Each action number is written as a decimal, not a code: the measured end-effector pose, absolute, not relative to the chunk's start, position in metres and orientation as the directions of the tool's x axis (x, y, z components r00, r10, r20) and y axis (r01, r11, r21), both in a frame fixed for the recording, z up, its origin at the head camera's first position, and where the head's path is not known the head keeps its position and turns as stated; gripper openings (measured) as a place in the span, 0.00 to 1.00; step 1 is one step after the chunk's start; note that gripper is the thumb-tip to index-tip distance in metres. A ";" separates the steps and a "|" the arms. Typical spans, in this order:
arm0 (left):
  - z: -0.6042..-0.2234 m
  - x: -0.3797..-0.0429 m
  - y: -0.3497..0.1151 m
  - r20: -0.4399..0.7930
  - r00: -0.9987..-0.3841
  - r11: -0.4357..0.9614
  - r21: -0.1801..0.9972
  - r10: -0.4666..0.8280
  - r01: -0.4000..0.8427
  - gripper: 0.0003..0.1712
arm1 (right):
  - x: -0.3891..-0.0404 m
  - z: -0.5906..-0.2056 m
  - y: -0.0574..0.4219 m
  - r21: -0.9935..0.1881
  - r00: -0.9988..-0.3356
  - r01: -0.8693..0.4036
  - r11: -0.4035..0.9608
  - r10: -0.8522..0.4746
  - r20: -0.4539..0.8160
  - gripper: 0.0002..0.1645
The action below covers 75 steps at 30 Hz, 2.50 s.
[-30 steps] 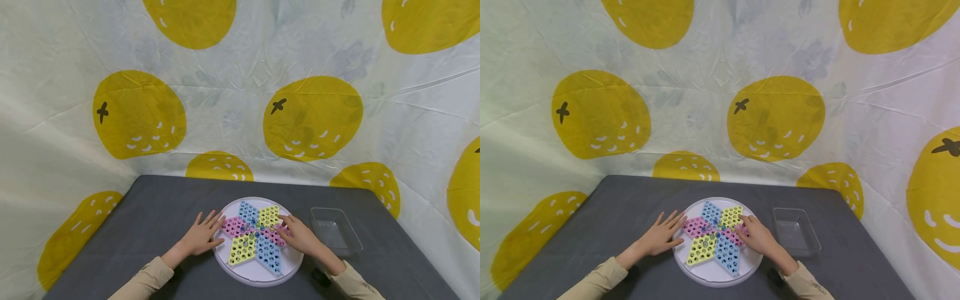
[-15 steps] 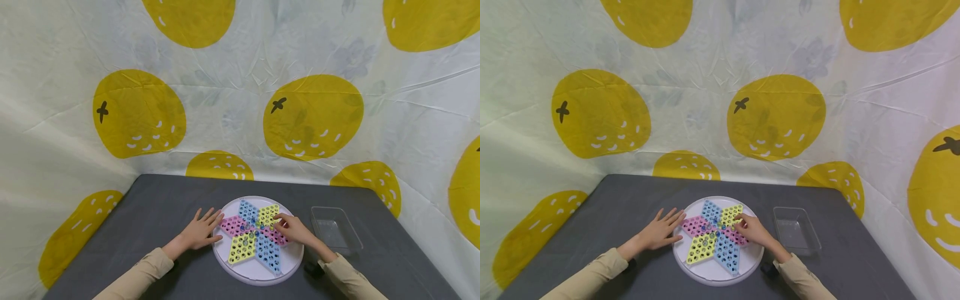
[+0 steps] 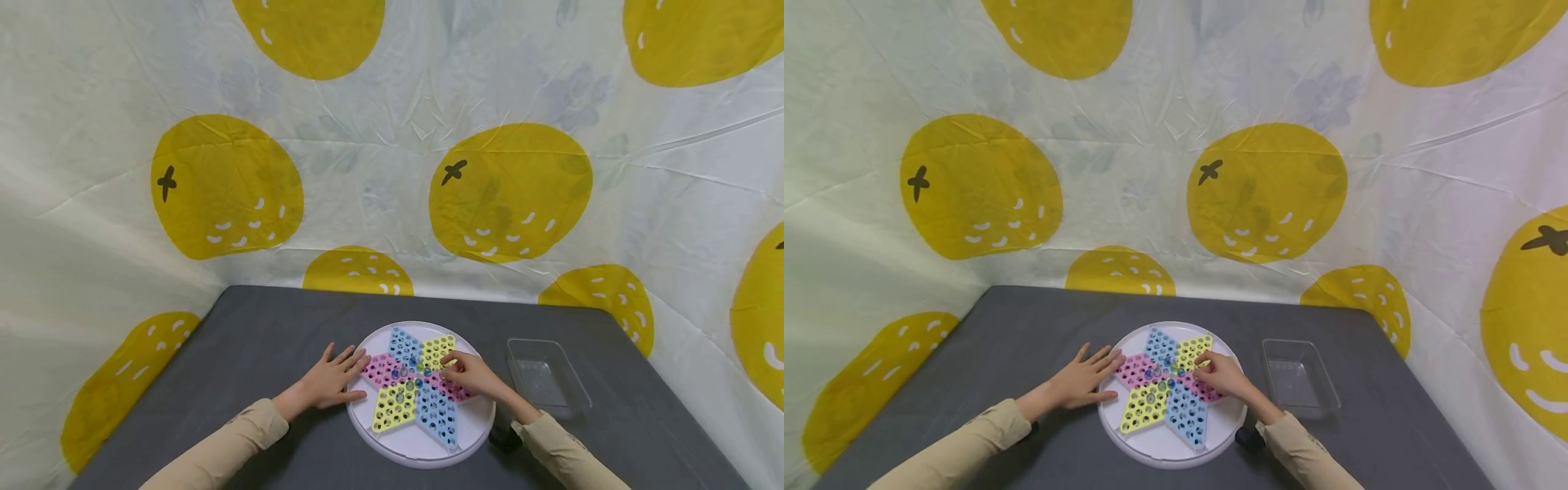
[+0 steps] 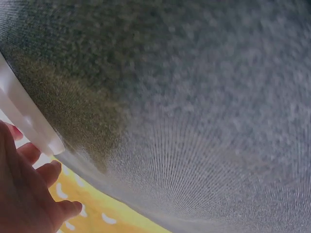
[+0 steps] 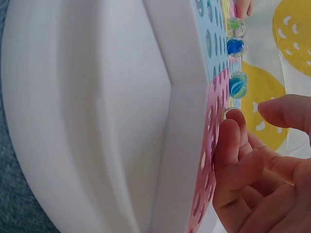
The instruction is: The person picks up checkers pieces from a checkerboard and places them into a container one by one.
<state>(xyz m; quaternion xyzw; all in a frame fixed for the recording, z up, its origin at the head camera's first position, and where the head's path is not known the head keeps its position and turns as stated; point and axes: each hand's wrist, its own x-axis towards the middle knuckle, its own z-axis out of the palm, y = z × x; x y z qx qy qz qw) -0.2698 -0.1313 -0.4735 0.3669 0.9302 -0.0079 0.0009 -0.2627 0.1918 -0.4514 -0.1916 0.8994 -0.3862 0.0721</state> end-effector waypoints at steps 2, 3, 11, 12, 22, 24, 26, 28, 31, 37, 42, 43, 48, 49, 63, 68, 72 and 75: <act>-0.474 -0.270 -0.131 -0.007 -0.729 0.728 -0.026 0.685 0.685 0.42 | -0.263 -0.452 0.192 -0.735 -0.919 -0.272 0.621 -0.394 0.008 0.17; -0.474 -0.270 -0.131 -0.006 -0.728 0.727 -0.032 0.686 0.685 0.43 | -0.263 -0.452 0.192 -0.737 -0.920 -0.268 0.621 -0.391 0.005 0.16; -0.476 -0.271 -0.130 -0.010 -0.718 0.715 -0.080 0.696 0.695 0.44 | -0.264 -0.452 0.193 -0.719 -0.922 -0.270 0.640 -0.386 0.002 0.12; -0.476 -0.271 -0.130 -0.012 -0.718 0.715 -0.080 0.696 0.694 0.44 | -0.264 -0.452 0.193 -0.715 -0.923 -0.271 0.644 -0.384 0.004 0.12; -0.479 -0.271 -0.129 -0.016 -0.724 0.721 -0.084 0.689 0.688 0.45 | -0.264 -0.453 0.191 -0.693 -0.933 -0.268 0.669 -0.360 0.012 0.11; -0.480 -0.271 -0.129 -0.010 -0.724 0.721 -0.092 0.689 0.687 0.45 | -0.264 -0.454 0.191 -0.694 -0.934 -0.261 0.671 -0.358 0.006 0.11; -0.481 -0.271 -0.129 0.000 -0.722 0.718 -0.098 0.692 0.689 0.44 | -0.264 -0.455 0.191 -0.692 -0.934 -0.260 0.674 -0.357 0.004 0.11; -0.482 -0.271 -0.129 0.009 -0.717 0.713 -0.107 0.697 0.693 0.44 | -0.265 -0.456 0.191 -0.690 -0.936 -0.256 0.677 -0.352 0.002 0.11; -0.482 -0.270 -0.129 0.023 -0.706 0.704 -0.109 0.708 0.702 0.43 | -0.265 -0.457 0.191 -0.698 -0.939 -0.245 0.673 -0.343 -0.001 0.10; -0.479 -0.269 -0.129 0.043 -0.696 0.696 -0.090 0.717 0.712 0.43 | -0.264 -0.457 0.188 -0.673 -0.944 -0.260 0.693 -0.328 0.027 0.09; -0.476 -0.268 -0.129 0.042 -0.695 0.696 -0.073 0.717 0.714 0.42 | -0.263 -0.455 0.186 -0.659 -0.951 -0.247 0.710 -0.308 0.025 0.09; -0.476 -0.268 -0.129 0.040 -0.697 0.698 -0.070 0.716 0.713 0.42 | -0.262 -0.455 0.186 -0.661 -0.952 -0.241 0.710 -0.305 0.019 0.09; -0.478 -0.269 -0.129 0.014 -0.713 0.713 -0.055 0.701 0.699 0.42 | -0.261 -0.452 0.185 -0.669 -0.951 -0.245 0.702 -0.307 0.026 0.09; -0.478 -0.269 -0.129 0.013 -0.714 0.714 -0.053 0.700 0.698 0.42 | -0.261 -0.452 0.185 -0.668 -0.951 -0.246 0.702 -0.308 0.026 0.09; -0.480 -0.270 -0.129 0.004 -0.717 0.716 -0.038 0.697 0.697 0.43 | -0.262 -0.453 0.188 -0.693 -0.949 -0.235 0.682 -0.315 0.012 0.09; -0.481 -0.270 -0.129 0.004 -0.721 0.720 -0.052 0.693 0.692 0.42 | -0.264 -0.455 0.190 -0.691 -0.948 -0.241 0.681 -0.318 0.017 0.08; -0.481 -0.271 -0.130 0.005 -0.722 0.721 -0.056 0.692 0.691 0.43 | -0.262 -0.453 0.192 -0.687 -0.950 -0.238 0.687 -0.313 0.017 0.08; -0.482 -0.272 -0.130 0.005 -0.721 0.720 -0.059 0.693 0.691 0.43 | -0.260 -0.450 0.194 -0.681 -0.951 -0.237 0.693 -0.309 0.016 0.07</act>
